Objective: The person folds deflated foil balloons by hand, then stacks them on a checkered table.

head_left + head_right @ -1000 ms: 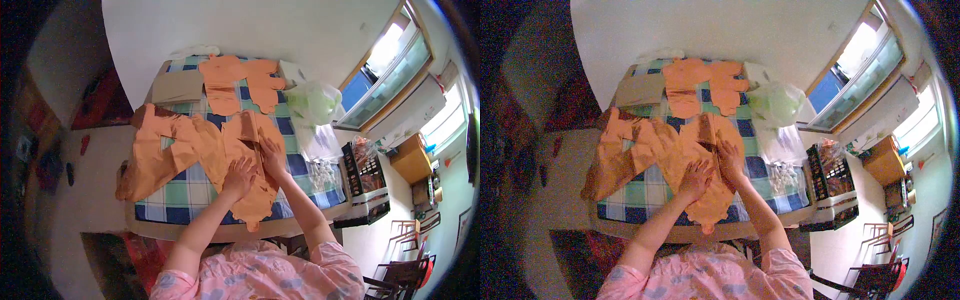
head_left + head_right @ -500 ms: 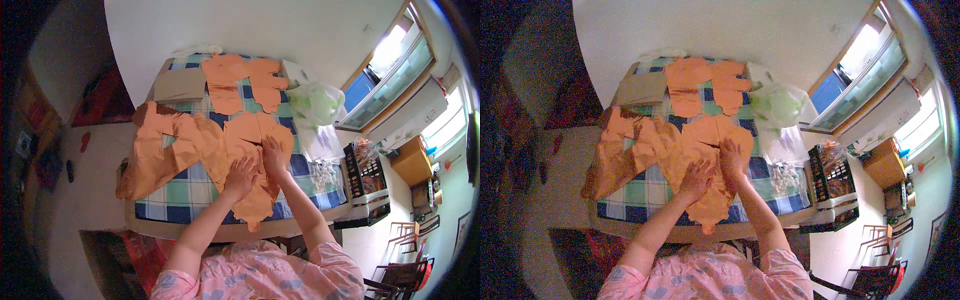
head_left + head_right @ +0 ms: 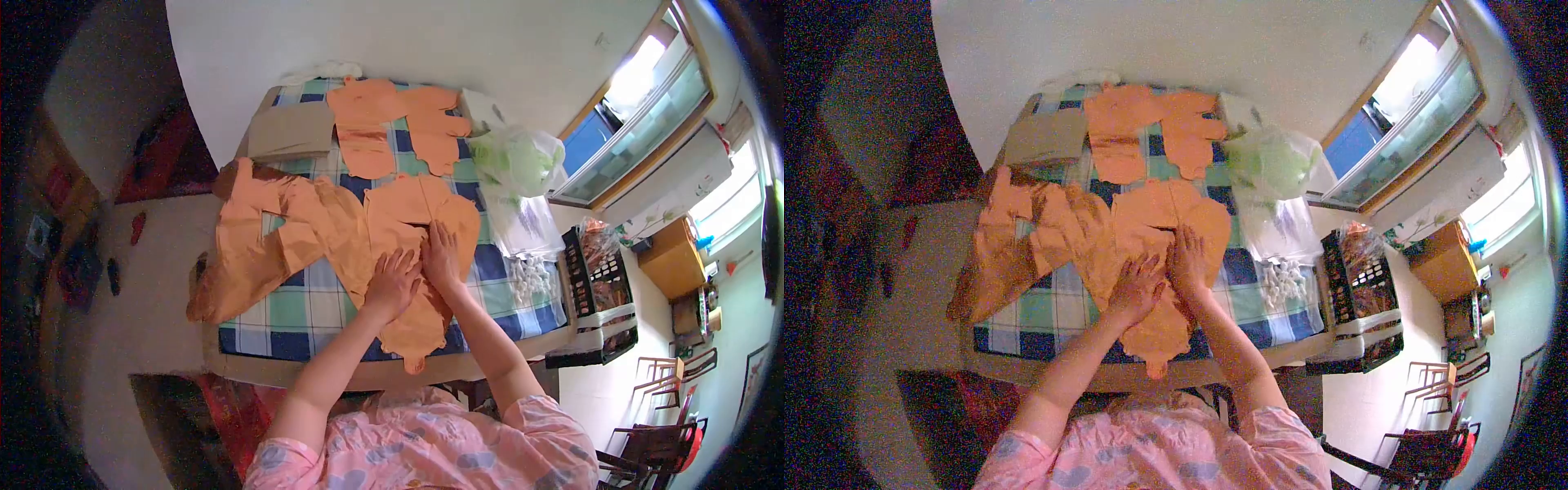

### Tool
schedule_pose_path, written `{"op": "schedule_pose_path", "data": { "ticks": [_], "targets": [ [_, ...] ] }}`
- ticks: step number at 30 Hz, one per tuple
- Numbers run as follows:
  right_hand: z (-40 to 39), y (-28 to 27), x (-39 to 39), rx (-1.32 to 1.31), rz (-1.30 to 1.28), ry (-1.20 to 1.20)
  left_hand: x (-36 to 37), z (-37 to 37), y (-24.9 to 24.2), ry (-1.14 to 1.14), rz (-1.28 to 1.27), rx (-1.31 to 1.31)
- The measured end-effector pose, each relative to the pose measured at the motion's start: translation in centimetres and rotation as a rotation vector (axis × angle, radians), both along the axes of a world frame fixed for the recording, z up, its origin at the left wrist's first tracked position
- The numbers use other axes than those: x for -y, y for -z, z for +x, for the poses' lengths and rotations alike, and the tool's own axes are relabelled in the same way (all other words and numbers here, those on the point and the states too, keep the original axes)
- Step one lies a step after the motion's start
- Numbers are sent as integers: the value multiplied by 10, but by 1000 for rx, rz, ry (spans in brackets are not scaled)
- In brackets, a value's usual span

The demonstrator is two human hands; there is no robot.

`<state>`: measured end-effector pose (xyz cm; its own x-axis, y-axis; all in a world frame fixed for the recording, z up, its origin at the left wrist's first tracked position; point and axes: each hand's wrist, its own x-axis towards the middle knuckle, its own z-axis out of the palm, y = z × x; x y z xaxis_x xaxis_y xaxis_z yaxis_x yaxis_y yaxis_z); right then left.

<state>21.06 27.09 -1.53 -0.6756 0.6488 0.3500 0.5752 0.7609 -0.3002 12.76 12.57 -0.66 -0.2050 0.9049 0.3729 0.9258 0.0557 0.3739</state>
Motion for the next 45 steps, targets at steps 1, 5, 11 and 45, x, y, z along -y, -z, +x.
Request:
{"op": "schedule_pose_path", "data": {
  "ticks": [1,5,11,45],
  "targets": [
    [2,-2,1,20,-24,-13,0,0,0,-1,13,-8],
    [1,-5,-3,-48,-55,-63,-1,0,1,-1,2,-20],
    [-1,3,2,38,125,120,-3,-1,3,8,-14,-8],
    [-2,-19,16,16,151,57,-132,-61,-9,19,-58,-225]
  ]
}}
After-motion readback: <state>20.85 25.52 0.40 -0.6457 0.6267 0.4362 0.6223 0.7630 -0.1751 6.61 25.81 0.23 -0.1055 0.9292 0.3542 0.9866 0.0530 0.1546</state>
